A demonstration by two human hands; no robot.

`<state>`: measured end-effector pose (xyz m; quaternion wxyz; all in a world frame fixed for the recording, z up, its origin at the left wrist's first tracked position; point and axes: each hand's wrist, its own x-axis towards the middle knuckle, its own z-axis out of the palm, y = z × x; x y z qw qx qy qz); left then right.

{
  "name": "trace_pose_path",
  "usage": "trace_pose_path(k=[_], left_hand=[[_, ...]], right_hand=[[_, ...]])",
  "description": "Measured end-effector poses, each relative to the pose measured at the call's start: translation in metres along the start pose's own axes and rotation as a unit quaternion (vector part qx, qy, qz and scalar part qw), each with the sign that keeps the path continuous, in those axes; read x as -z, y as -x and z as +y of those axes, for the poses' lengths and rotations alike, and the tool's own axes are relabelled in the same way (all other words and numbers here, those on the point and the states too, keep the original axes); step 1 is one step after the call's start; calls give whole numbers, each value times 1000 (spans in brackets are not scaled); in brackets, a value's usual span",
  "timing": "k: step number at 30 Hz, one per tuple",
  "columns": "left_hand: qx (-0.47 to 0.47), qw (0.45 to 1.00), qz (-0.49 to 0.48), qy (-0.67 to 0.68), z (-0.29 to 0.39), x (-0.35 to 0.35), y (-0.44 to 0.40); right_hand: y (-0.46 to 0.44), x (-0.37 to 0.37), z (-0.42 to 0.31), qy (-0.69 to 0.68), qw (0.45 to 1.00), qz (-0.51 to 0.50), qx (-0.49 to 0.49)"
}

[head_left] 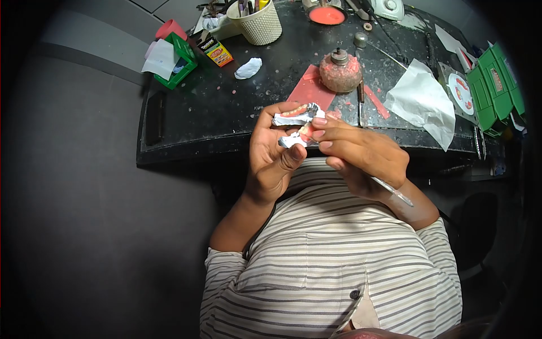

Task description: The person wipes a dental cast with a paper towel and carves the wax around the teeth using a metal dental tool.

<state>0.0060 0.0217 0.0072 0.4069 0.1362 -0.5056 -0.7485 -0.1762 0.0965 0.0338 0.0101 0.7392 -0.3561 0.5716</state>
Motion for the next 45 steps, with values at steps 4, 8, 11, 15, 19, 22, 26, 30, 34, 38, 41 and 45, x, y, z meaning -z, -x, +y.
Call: trace_pose_path(k=[4,8,11,15,19,22,26,30,34,38,41,45], left_hand=[[6,1000,5,10,2,-3,0],[17,1000,-9,15,5,-3,1],[53,996,-35,69,6,0,0],[80,985,-34,150,3,-1,-2],[80,986,-39,139,0,-1,-3],[81,975,-81,192,-3,6,-2],[94,972,-83,201,-1,6,-1],[88,990,-38,106,3,-4,-3],[64,994,-42,82,3,-6,-4],[67,992,-43,95,2,-2,-3],[65,990,-43,119,2,0,-3],[41,987,-43,148,0,0,-5]], right_hand=[[0,-1,0,-3,1000,-5,7],[1,-3,2,3,1000,2,10],[5,-2,4,8,1000,2,11],[11,0,9,54,994,93,-23],[16,-2,8,-89,982,155,-68],[1,3,4,16,999,38,0],[1,-4,6,-30,999,14,14],[4,-1,9,54,994,80,-47],[15,-5,13,-84,983,143,-83],[23,-4,9,-97,976,154,-124],[9,2,7,-13,994,102,-34],[7,1,-2,0,1000,9,-8]])
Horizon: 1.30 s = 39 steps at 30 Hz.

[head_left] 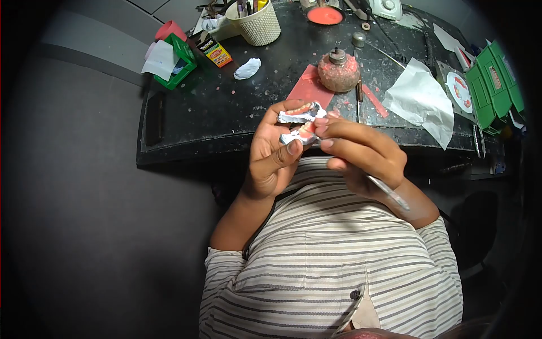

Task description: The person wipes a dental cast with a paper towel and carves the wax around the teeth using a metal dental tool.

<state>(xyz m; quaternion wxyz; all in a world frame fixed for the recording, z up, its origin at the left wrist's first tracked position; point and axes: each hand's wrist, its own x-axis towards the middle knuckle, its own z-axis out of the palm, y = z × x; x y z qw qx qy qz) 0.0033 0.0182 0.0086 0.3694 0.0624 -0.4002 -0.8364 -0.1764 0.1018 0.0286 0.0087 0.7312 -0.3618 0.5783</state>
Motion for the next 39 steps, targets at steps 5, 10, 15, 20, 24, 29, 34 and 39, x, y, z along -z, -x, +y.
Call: trace_pose_path(k=[5,10,15,20,24,29,34,39], left_hand=[[-7,1000,-3,-11,-2,1,-1],[-24,997,5,-68,-4,-1,-1],[-46,998,-11,-49,-5,-6,-2],[-66,994,1,-89,-10,-3,-1],[-32,997,0,-76,-6,-4,1],[1,1000,-2,-9,-4,-1,2],[28,999,-8,16,-1,5,5],[33,999,-8,34,-1,6,5]], right_hand=[[0,-8,2,26,999,25,36],[0,-10,2,37,997,29,55],[1,-12,2,46,997,38,54],[2,-12,4,51,996,39,59],[1,-10,3,54,996,35,64],[1,-9,6,51,996,25,67],[1,-9,7,52,996,20,67],[0,-9,7,52,996,14,69]])
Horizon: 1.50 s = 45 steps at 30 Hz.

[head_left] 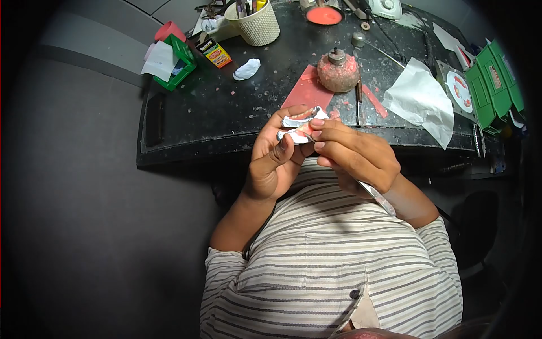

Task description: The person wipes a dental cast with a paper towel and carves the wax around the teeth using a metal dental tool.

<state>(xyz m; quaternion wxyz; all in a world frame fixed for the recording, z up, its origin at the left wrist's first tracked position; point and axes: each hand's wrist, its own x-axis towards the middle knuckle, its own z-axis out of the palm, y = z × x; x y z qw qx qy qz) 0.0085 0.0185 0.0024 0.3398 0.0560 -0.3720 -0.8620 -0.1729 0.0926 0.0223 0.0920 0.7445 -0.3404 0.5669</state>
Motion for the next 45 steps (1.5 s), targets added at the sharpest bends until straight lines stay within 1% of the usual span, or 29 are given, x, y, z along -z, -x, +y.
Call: trace_pose_path(k=[8,11,14,17,19,20,22,24,25,29,31,38,40,41,43,45], left_hand=[[17,1000,-9,18,1,3,0],[17,999,-4,36,1,3,0],[13,1000,11,25,0,4,0],[3,1000,10,1,-1,2,0],[-19,995,64,-71,-1,-6,0],[-19,995,64,-71,-1,-6,0],[-60,983,51,-167,-3,-3,-1],[-71,980,46,-179,-5,0,-3],[-84,977,41,-191,-5,2,-4],[-73,980,37,-183,-4,4,-4],[-73,980,32,-180,-4,6,-4],[-65,984,40,-161,-3,4,-3],[-65,982,37,-173,-4,6,-3],[-65,980,35,-185,-4,6,-3],[-71,980,32,-181,-4,6,-4],[-77,981,28,-177,-5,4,-5]], right_hand=[[4,-4,4,5,1000,8,8],[6,-5,5,11,1000,9,6],[5,-4,4,19,1000,5,-3],[3,-3,3,20,1000,6,-20],[4,-4,3,14,999,8,-30],[6,-5,4,12,999,9,-38],[7,-5,4,9,999,11,-47],[7,-4,2,-18,994,24,-104],[6,-2,2,-18,994,24,-104],[4,1,1,-57,993,19,-104],[7,1,5,-75,995,6,-71],[2,0,2,-66,994,4,-83],[2,-2,2,-41,995,23,-93],[4,-3,2,-41,995,23,-92],[7,-3,4,-40,990,49,-124],[10,-1,7,-56,988,62,-127]])
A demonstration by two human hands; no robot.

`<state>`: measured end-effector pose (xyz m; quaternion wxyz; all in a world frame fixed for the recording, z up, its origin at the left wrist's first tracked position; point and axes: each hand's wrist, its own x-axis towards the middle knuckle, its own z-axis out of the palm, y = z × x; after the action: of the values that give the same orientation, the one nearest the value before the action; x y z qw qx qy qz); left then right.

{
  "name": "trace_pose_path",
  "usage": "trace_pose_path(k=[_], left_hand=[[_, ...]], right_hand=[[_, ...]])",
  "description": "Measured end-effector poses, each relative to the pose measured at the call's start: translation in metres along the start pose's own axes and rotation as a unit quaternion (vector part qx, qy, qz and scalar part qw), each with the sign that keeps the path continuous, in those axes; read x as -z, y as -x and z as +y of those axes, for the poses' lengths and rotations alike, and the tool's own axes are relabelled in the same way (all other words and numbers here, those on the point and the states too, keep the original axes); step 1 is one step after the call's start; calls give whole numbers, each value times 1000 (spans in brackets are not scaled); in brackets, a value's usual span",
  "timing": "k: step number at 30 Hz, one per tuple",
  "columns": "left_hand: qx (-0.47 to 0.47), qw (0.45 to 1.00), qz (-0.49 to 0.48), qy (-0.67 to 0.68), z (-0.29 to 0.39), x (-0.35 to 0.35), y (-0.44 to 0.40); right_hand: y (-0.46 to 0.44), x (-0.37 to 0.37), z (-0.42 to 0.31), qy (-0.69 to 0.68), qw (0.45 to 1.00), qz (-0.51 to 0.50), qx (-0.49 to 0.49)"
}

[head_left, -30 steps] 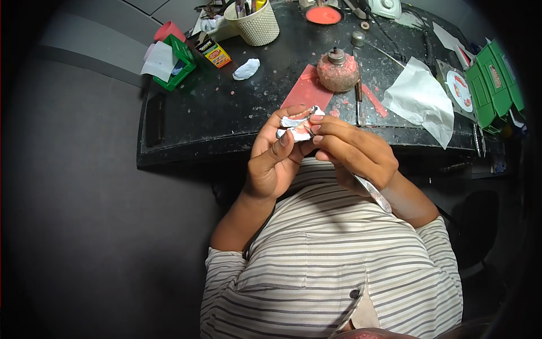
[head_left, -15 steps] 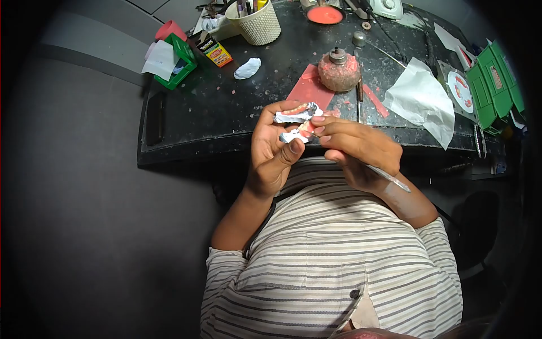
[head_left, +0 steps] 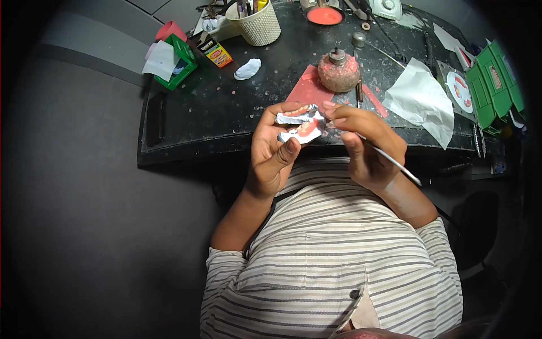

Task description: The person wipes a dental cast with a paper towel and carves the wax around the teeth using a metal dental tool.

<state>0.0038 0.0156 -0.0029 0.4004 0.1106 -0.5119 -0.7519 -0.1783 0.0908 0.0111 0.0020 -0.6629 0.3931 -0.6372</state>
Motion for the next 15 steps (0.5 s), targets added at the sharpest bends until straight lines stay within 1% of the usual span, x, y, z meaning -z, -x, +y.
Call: trace_pose_path(k=[2,3,4,6,8,9,11,15], left_hand=[[7,1000,10,21,1,-3,0],[7,1000,10,22,3,-3,0],[22,999,8,32,5,-3,0],[37,998,5,42,7,-5,1],[45,998,6,33,9,-6,1],[45,998,7,33,9,-4,1],[39,993,-25,112,7,0,1],[39,993,-30,109,7,1,1]], right_hand=[[-3,3,-4,-28,1000,5,1],[-6,5,-9,9,1000,-27,14],[-6,5,-9,10,999,-27,14],[-7,2,-8,6,998,-38,51],[-7,2,-10,10,998,-41,45],[-7,3,-11,10,997,-58,42],[-8,4,-12,10,996,-75,40],[-10,3,-11,17,995,-82,53]])
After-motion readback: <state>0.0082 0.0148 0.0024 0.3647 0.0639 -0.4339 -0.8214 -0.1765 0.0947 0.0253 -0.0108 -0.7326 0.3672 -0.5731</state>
